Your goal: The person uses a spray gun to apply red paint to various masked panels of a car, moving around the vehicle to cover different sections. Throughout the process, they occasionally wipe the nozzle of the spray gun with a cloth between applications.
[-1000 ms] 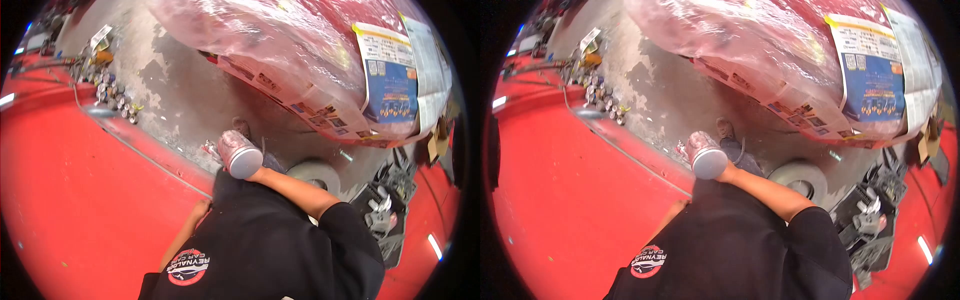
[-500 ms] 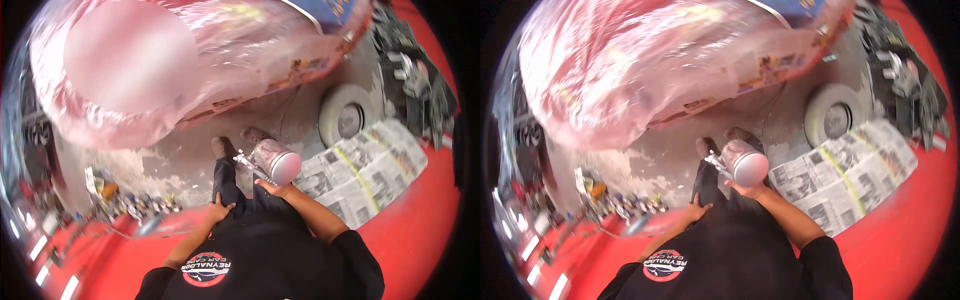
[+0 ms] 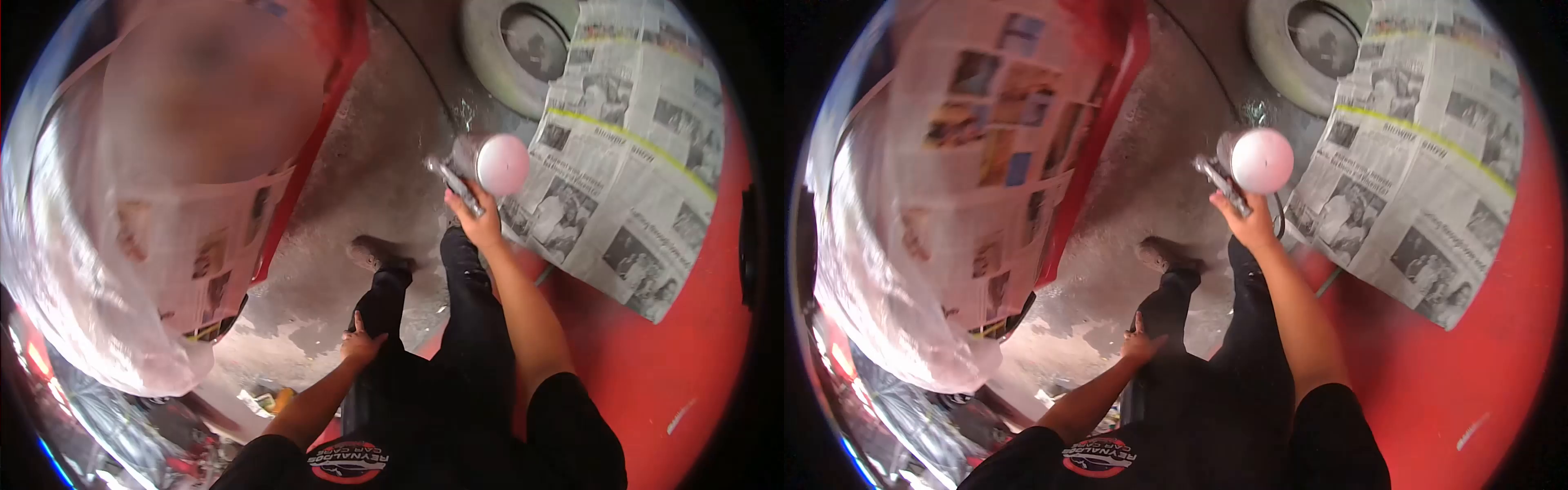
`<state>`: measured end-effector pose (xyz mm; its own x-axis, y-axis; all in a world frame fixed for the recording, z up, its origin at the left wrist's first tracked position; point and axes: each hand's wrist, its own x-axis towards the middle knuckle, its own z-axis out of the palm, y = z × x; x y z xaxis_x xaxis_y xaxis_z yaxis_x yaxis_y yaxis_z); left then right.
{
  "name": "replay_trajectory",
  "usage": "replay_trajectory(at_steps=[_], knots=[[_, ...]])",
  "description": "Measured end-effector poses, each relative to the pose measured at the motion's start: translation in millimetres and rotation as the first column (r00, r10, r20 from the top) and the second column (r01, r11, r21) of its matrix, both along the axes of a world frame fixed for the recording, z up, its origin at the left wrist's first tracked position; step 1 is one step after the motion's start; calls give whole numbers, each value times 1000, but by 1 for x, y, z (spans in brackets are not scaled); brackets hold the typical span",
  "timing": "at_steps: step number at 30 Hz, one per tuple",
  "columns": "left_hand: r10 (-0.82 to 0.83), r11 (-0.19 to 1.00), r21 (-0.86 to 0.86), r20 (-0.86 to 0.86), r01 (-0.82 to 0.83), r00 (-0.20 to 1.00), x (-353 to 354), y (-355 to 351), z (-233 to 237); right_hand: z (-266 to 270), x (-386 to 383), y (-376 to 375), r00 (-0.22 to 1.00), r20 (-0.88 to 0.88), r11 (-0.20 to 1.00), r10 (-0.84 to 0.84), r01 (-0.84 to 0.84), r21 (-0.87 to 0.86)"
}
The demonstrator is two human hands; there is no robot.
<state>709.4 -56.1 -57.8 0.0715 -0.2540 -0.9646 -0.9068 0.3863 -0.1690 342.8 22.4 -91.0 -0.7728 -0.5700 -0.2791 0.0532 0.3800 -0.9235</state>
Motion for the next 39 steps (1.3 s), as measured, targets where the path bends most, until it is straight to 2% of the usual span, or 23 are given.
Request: replay_trajectory(at_steps=[1, 3, 5, 6, 7, 9, 14, 17, 21, 24, 27, 30, 34, 37, 38, 39], knots=[[-37, 999, -20, 18, 38, 999, -15, 0, 1, -15, -13, -2, 998, -51, 1000, -24, 23, -16], [-107, 993, -52, 63, 110, 992, -40, 4, 4, -53, -36, -1, 998, -4, 998, -55, 55, 9], [-248, 962, -112, 14, 248, 969, -45, 12, -4, -85, -52, -4, 983, 52, 985, -174, 174, 5], [-311, 941, -141, -12, 307, 950, -46, 16, -6, -91, -62, -6, 978, 139, 988, -154, 150, 36], [-353, 924, -166, -24, 344, 935, -51, 18, -10, -108, -67, -9, 974, 145, 983, -174, 179, -27], [-426, 890, -204, -48, 409, 903, -58, 23, -10, -127, -79, -14, 971, 142, 980, -194, 198, -18], [-363, 919, -184, -46, 349, 931, -79, 15, -13, -160, -100, -18, 982, 146, 983, -117, 136, -126], [-366, 919, -184, -58, 350, 929, -76, 13, -18, -177, -109, -23, 970, 218, 987, -109, 133, -96], [-358, 921, -183, -60, 343, 932, -79, 13, -19, -205, -117, -44, 960, 155, 945, -235, 263, -193], [-360, 922, -181, -69, 344, 930, -85, 14, -17, -196, -119, -55, 938, 217, 919, -269, 317, -233], [-371, 918, -176, -72, 354, 926, -84, 16, -17, -205, -108, -47, 981, 139, 974, -133, 155, -163], [-342, 932, -151, -60, 330, 938, -86, 17, -16, -189, -83, -31, 981, 194, 988, -31, 60, -146], [-306, 946, -119, -30, 301, 951, -86, 20, -15, -173, -75, -19, 924, 334, 983, 184, -171, -67], [-278, 956, -110, -29, 274, 960, -79, 20, -15, -173, -81, -29, 944, 321, 996, 80, -85, 1], [-277, 956, -110, -38, 271, 960, -75, 21, -15, -171, -85, -37, 959, 283, 998, -30, 44, -43], [-276, 957, -110, -48, 270, 960, -73, 21, -15, -169, -92, -42, 980, 191, 998, -63, 62, 13]])
